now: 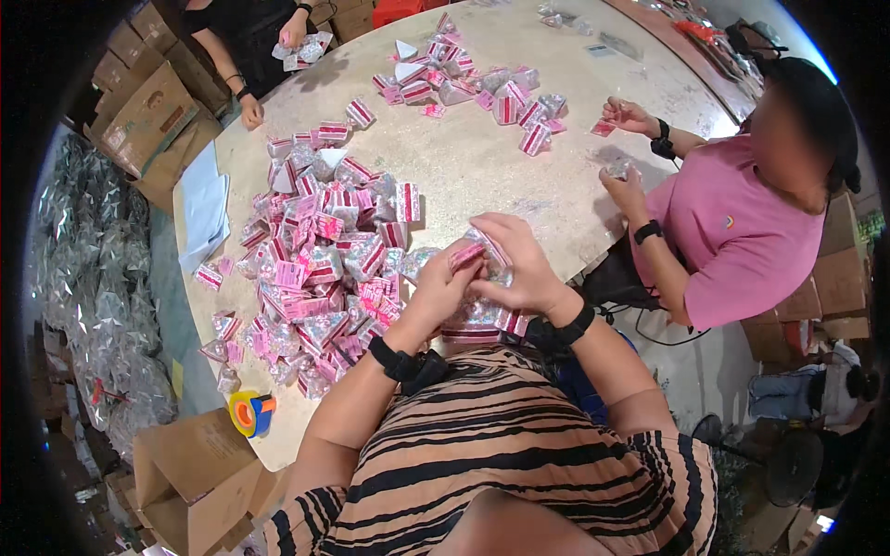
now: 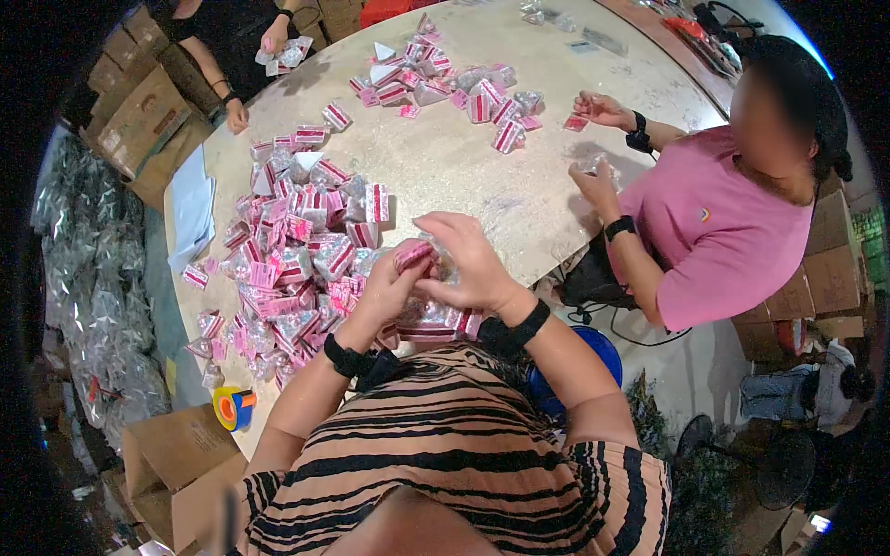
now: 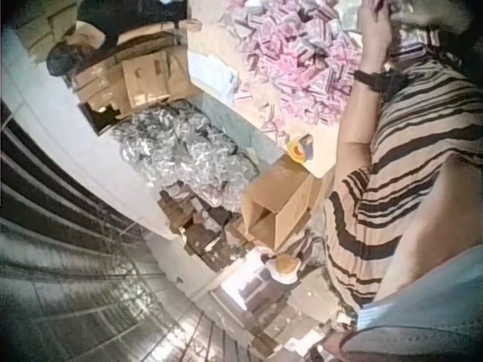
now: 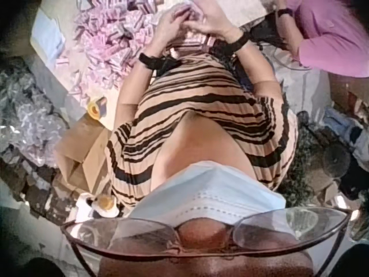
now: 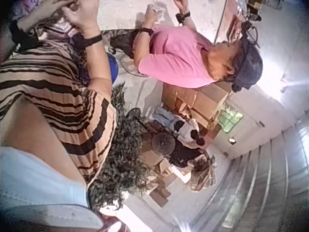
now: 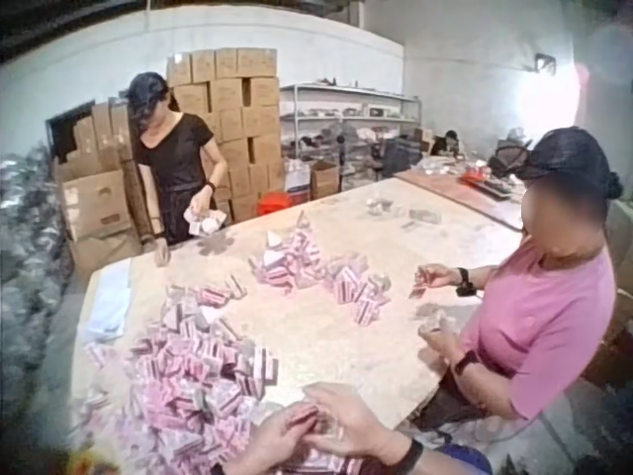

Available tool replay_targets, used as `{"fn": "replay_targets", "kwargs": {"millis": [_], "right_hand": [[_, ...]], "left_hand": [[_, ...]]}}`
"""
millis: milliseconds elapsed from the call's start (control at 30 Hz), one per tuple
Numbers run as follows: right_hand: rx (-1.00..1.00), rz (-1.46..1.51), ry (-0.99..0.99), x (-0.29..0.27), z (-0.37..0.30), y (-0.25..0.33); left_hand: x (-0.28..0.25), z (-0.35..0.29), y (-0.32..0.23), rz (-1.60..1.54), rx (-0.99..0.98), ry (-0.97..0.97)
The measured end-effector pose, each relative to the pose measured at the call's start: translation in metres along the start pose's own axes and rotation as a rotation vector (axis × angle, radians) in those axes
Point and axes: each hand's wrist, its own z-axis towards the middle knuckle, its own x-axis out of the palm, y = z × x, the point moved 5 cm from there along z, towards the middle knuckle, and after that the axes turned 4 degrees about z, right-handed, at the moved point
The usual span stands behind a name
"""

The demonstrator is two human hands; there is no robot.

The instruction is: The person sits at a table in a warehouse and packs small pink and white items into clear plastic bags. They seal the bags and place them into a pile on the table. Other workers are visible in the background performing similar tasks.

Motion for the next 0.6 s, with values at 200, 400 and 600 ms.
{"fn": "replay_targets", "kwargs": {"millis": [200,400,600], "right_hand": [[-0.13,-0.121,-0.209,-0.024,-0.002,0.001],[-0.289,-0.217,-0.14,-0.018,0.001,0.013],[-0.289,-0.216,-0.136,-0.015,-0.001,0.01]], "left_hand": [[-0.002,-0.002,-0.027,0.323,0.198,-0.086],[-0.003,0.001,-0.035,0.357,0.309,-0.164],[0.0,0.002,-0.036,0.364,0.304,-0.167]]}}
